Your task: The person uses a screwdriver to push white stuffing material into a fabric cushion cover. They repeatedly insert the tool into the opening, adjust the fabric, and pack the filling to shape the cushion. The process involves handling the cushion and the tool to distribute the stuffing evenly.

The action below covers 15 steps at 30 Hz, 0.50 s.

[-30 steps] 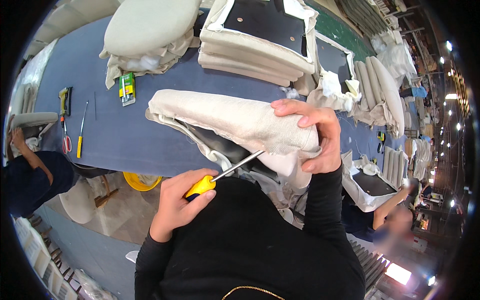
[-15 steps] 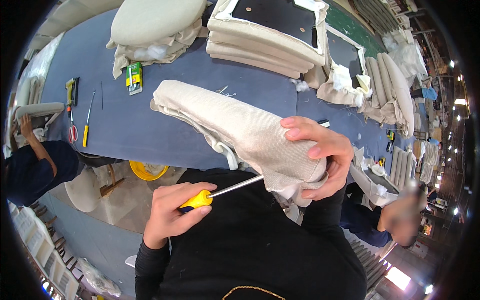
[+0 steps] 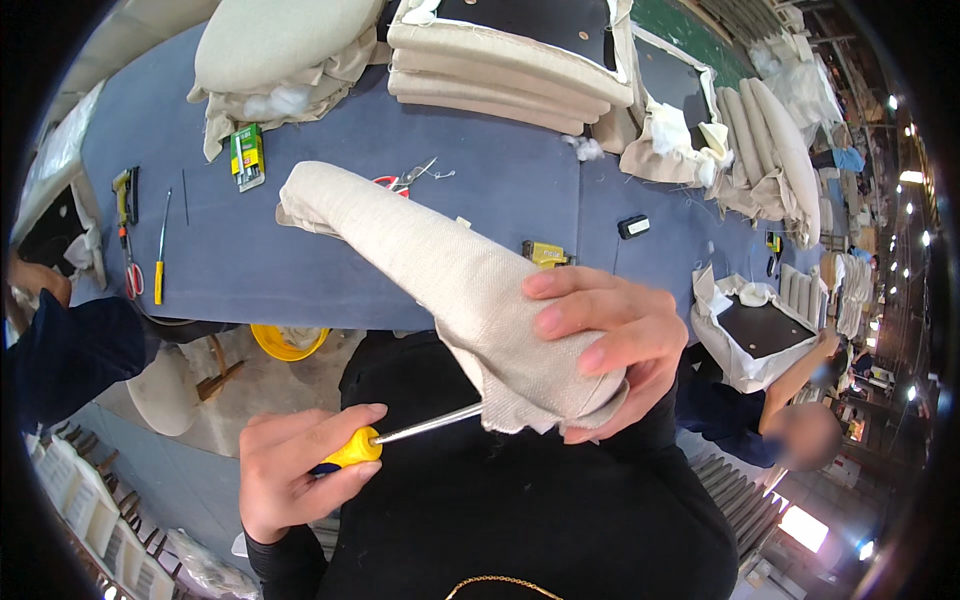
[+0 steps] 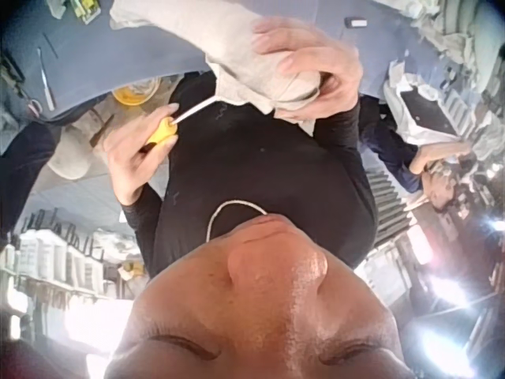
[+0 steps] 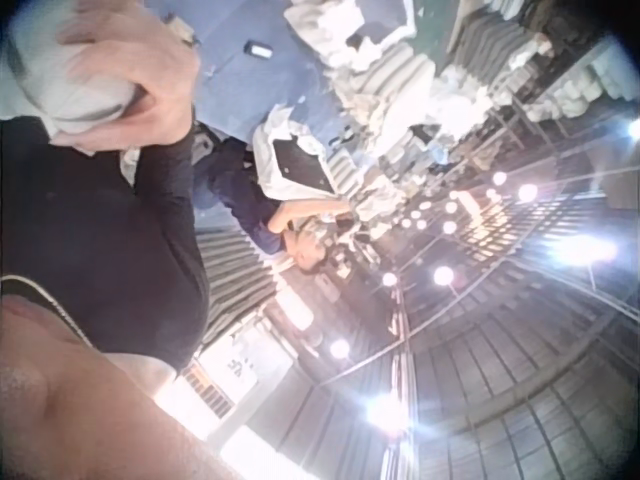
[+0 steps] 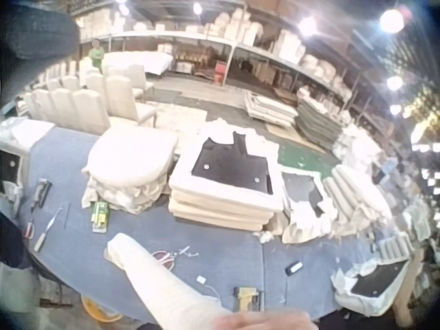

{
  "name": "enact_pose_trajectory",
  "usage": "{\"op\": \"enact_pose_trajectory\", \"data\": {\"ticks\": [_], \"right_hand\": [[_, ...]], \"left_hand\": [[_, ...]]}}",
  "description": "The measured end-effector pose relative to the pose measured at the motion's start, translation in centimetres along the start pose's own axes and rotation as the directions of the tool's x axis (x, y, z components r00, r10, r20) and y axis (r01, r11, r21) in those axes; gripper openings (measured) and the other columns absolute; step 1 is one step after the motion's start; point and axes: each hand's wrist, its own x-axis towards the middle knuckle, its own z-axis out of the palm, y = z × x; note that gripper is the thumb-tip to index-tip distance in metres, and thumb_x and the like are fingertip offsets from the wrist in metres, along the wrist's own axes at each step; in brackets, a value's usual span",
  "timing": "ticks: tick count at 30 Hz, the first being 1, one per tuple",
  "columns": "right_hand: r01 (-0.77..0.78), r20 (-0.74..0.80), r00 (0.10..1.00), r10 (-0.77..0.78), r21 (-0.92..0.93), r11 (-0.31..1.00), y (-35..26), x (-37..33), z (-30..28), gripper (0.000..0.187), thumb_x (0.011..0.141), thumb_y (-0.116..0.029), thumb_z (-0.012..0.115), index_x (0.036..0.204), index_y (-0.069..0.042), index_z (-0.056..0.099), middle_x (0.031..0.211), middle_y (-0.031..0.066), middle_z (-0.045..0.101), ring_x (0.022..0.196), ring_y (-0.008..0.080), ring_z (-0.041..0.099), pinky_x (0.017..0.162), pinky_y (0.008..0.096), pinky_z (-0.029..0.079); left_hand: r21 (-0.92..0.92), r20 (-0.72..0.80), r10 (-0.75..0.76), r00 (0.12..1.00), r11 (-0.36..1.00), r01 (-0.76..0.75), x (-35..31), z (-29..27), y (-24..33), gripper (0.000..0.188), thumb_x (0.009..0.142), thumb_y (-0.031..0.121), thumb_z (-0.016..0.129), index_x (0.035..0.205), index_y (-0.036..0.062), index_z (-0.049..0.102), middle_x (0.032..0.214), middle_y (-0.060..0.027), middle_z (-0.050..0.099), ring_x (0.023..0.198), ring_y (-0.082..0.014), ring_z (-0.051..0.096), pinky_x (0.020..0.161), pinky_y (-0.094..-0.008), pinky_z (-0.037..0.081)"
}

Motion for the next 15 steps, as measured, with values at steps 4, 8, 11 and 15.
{"op": "enact_pose_trajectory", "data": {"ticks": [4, 8, 11, 15], "right_hand": [[-0.027, -0.015, 1.000, 0.028, 0.014, 1.000, -0.3, 0.2, 1.0, 0.069, 0.061, -0.005, 0.100, 0.123, -0.001, 0.070, 0.125, 0.0274, 0.073, 0.124, 0.0484, 0.068, 0.106, 0.0551, 0.053], [-0.078, -0.093, 0.992, 0.088, 0.106, 0.991, -0.6, -0.1, 1.9, 0.076, 0.062, -0.001, 0.099, 0.130, -0.001, 0.065, 0.126, 0.0277, 0.073, 0.127, 0.0467, 0.066, 0.108, 0.0558, 0.052], [-0.065, -0.128, 0.988, 0.085, 0.159, 0.985, -0.4, -0.3, 2.4, 0.086, 0.061, 0.002, 0.099, 0.137, 0.001, 0.059, 0.127, 0.0290, 0.073, 0.129, 0.0459, 0.065, 0.110, 0.0565, 0.049], [-0.046, -0.107, 0.992, 0.067, 0.187, 0.981, -0.2, -0.2, 2.7, 0.093, 0.061, 0.003, 0.099, 0.142, 0.004, 0.053, 0.127, 0.0311, 0.072, 0.130, 0.0458, 0.064, 0.113, 0.0570, 0.047]], "left_hand": [[0.014, 0.013, 0.015, 1.000, 1.000, -0.015, -0.1, -0.9, 0.1, 0.044, 0.076, 0.017, 0.087, 0.118, 0.0043, 0.080, 0.073, -0.0062, 0.070, 0.057, -0.0195, 0.066, 0.052, -0.0284, 0.046], [0.003, 0.045, -0.002, 0.999, 1.000, 0.001, -0.4, -1.4, -0.7, 0.045, 0.076, 0.019, 0.088, 0.118, 0.0040, 0.081, 0.073, -0.0066, 0.070, 0.056, -0.0193, 0.066, 0.051, -0.0290, 0.046], [-0.029, 0.064, -0.020, 0.998, 0.999, 0.022, -1.3, -1.6, -1.4, 0.045, 0.076, 0.020, 0.088, 0.117, 0.0033, 0.081, 0.073, -0.0071, 0.071, 0.056, -0.0190, 0.066, 0.051, -0.0295, 0.046], [-0.062, 0.053, -0.004, 0.999, 0.998, 0.008, -0.9, -1.1, -1.4, 0.044, 0.076, 0.019, 0.088, 0.116, 0.0019, 0.081, 0.074, -0.0078, 0.071, 0.057, -0.0190, 0.067, 0.051, -0.0288, 0.046]]}}
